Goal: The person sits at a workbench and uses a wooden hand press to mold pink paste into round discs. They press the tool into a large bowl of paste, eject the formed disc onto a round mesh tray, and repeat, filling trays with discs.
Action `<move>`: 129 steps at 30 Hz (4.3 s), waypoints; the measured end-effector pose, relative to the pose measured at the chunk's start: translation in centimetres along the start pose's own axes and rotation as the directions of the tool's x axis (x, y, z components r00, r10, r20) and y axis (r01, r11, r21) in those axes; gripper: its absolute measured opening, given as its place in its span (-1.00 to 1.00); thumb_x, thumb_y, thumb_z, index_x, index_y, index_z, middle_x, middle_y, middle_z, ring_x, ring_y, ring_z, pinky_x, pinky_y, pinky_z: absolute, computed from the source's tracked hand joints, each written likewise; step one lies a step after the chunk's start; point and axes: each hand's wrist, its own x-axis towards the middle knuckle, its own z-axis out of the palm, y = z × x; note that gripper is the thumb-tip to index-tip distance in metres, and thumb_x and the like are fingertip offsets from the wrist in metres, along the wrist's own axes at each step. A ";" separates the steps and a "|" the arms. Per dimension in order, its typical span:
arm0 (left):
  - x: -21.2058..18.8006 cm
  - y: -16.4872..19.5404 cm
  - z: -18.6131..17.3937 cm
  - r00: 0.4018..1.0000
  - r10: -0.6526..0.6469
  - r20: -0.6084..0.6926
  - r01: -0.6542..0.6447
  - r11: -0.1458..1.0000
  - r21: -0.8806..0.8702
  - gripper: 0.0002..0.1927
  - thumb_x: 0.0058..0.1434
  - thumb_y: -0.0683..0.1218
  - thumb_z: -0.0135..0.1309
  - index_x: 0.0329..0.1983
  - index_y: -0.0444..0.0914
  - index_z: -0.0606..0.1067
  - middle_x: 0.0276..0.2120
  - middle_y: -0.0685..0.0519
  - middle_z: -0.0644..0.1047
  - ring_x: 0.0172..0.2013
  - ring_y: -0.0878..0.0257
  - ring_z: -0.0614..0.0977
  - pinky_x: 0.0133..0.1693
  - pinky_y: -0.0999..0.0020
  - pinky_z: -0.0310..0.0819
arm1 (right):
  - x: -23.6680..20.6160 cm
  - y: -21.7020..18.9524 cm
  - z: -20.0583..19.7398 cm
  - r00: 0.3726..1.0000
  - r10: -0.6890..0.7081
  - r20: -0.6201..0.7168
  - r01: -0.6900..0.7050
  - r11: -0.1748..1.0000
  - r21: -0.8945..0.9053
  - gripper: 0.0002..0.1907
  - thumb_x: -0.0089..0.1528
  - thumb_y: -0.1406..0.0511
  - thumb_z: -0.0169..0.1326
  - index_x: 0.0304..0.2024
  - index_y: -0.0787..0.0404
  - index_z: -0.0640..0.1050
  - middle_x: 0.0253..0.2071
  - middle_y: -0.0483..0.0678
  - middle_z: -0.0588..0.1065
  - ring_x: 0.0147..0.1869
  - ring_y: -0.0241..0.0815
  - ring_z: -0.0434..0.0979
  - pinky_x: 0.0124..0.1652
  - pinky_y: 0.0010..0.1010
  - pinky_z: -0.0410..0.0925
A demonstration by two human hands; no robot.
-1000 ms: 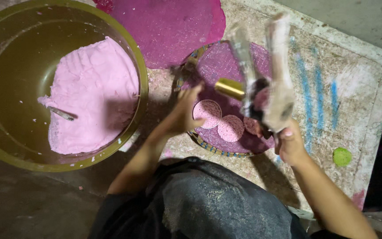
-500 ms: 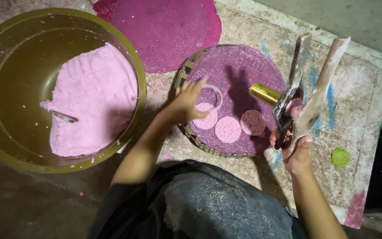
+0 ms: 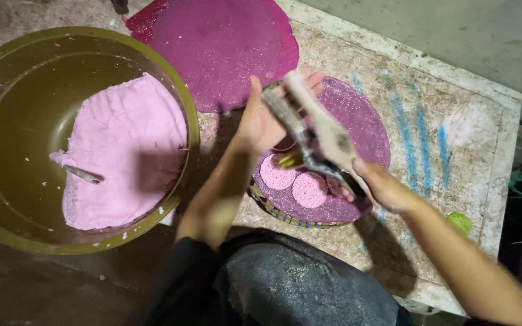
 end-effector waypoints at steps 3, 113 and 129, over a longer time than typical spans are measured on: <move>1.2 0.4 0.4 0.990 0.126 -0.065 -0.142 0.898 -0.418 -0.19 0.31 0.58 -0.18 0.01 -0.24 0.41 -0.19 0.01 0.53 -0.12 0.13 0.55 0.16 0.10 0.36 | 2.6 -4.6 -1.0 0.954 0.284 0.098 -0.293 0.950 0.103 -0.29 0.26 -0.21 -0.38 -0.18 0.20 0.52 -0.44 -0.04 0.57 -0.36 -0.16 0.60 -0.26 -0.26 0.52; -1.0 0.0 9.9 0.949 -0.122 0.291 -0.315 -0.315 0.895 0.11 -0.07 0.32 0.33 0.45 -0.27 0.20 0.41 -0.18 0.24 0.40 -0.07 0.21 0.32 -0.16 -0.12 | -9.0 4.2 3.9 0.545 -0.462 -0.700 0.489 0.853 -0.181 -0.32 0.36 -0.24 -0.13 -0.39 0.22 0.44 -0.56 -0.16 0.38 -0.55 -0.31 0.35 -0.54 -0.44 0.23; -22.5 13.4 21.0 0.707 -0.679 -0.197 -0.041 -0.317 0.948 -0.77 0.26 0.05 0.03 -0.04 -0.02 0.53 -0.39 -0.03 0.60 -0.36 -0.13 0.64 -0.31 -0.03 0.49 | -11.0 -21.8 13.4 0.436 -0.621 0.651 0.887 0.419 -0.195 -0.49 0.39 -0.04 0.10 -0.33 0.26 0.40 -0.41 0.04 0.40 -0.27 0.15 0.51 -0.30 -0.12 0.31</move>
